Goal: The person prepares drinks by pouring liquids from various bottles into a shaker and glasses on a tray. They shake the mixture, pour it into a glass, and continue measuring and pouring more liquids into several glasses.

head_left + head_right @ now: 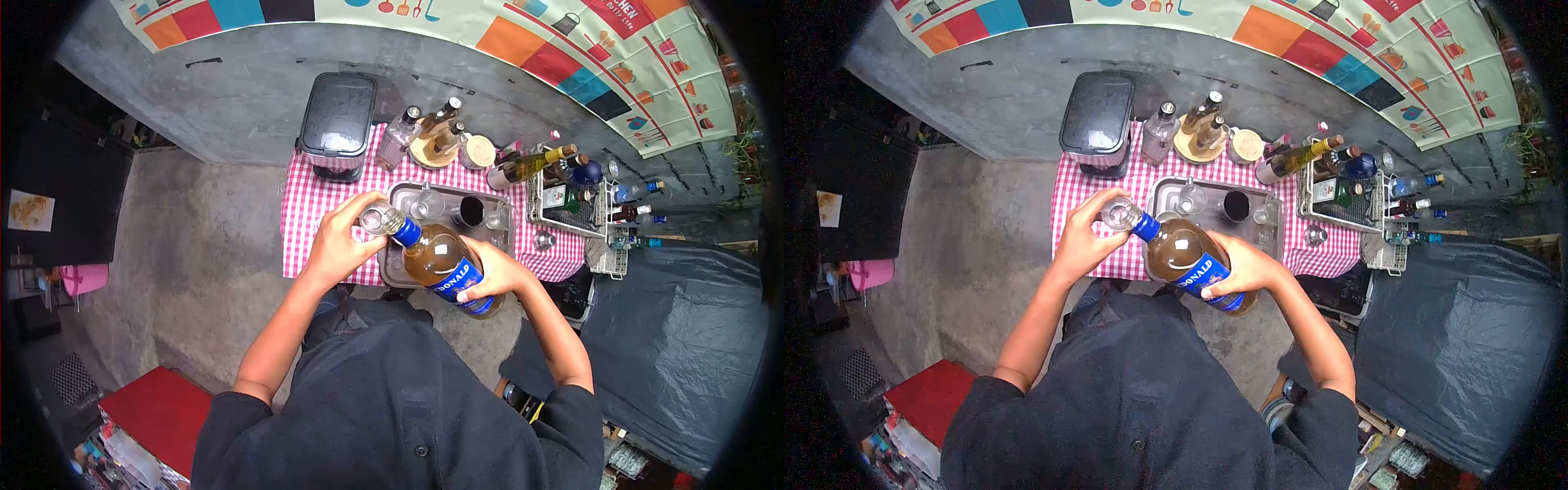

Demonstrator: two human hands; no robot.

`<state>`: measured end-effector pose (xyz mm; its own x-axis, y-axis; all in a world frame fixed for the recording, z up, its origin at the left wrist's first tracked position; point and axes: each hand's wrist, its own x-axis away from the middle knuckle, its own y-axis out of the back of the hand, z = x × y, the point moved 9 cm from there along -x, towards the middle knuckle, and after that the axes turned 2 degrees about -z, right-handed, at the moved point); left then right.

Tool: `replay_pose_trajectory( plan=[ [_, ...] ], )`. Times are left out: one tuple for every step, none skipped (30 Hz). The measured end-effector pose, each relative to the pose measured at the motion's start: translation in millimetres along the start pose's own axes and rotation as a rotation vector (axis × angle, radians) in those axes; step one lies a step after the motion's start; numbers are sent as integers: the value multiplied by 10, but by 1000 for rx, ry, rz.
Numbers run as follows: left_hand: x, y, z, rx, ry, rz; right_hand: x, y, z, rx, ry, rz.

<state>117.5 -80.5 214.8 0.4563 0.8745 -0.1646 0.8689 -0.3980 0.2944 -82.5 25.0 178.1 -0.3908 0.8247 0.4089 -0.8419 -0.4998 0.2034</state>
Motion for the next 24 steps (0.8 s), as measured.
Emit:
replay_pose_trajectory(
  plan=[
    [3, -3, 2, -1, -2, 0, 2, 6, 12, 0, 2, -1],
    [4, -12, 10, -7, 2, 2, 8, 14, 13, 17, -9, 2],
    [4, -24, 20, -13, 5, 5, 14, 21, 7, 34, -20, 3],
    [3, -37, 26, -13, 3, 8, 21, 29, 4, 34, -19, -2],
    [-2, -44, 32, 2, -3, 4, 25, 40, -12, 48, -33, -4],
    [-2, -47, 37, 15, -6, -1, 28, 45, -27, 62, -47, -5],
    [-1, -54, 40, 14, -8, 2, 27, 49, -25, 60, -46, -8],
    [1, -62, 52, 21, 2, 2, 29, 45, -28, 50, -54, -3],
    [3, -69, 63, 28, 12, 2, 32, 42, -31, 40, -62, 1],
    [7, -76, 64, 27, 10, 5, 37, 43, -14, 38, -62, -2],
    [6, -79, 70, 27, 14, 6, 39, 43, 7, 40, -67, -1],
    [4, -83, 77, 27, 18, 7, 42, 46, 15, 43, -73, 0],
    [3, -90, 84, 27, 17, 9, 44, 51, 10, 42, -73, -2],
    [4, -91, 85, 28, 8, 4, 46, 49, 2, 42, -67, 2],
    [6, -90, 80, 29, -1, -2, 50, 46, -7, 42, -62, 7],
    [5, -91, 74, 30, -1, -2, 56, 49, -25, 43, -62, 6],
    [3, -96, 63, 18, -2, 7, 61, 48, -48, 38, -67, 9],
    [4, -104, 59, 6, -3, 15, 65, 43, -66, 33, -71, 12],
    [8, -111, 73, 7, -3, 14, 71, 37, -69, 34, -71, 13],
    [14, -125, 95, 7, -8, 12, 78, 35, -69, 21, -69, 7],
    [21, -134, 104, 7, -13, 10, 85, 33, -71, 7, -67, 0],
    [29, -139, 100, 8, -12, 11, 94, 29, -80, 7, -69, 0],
    [36, -145, 100, 6, -6, 11, 103, 29, -91, 8, -72, 0],
    [40, -149, 101, 3, 0, 10, 109, 31, -100, 9, -75, 0]
  ],
)
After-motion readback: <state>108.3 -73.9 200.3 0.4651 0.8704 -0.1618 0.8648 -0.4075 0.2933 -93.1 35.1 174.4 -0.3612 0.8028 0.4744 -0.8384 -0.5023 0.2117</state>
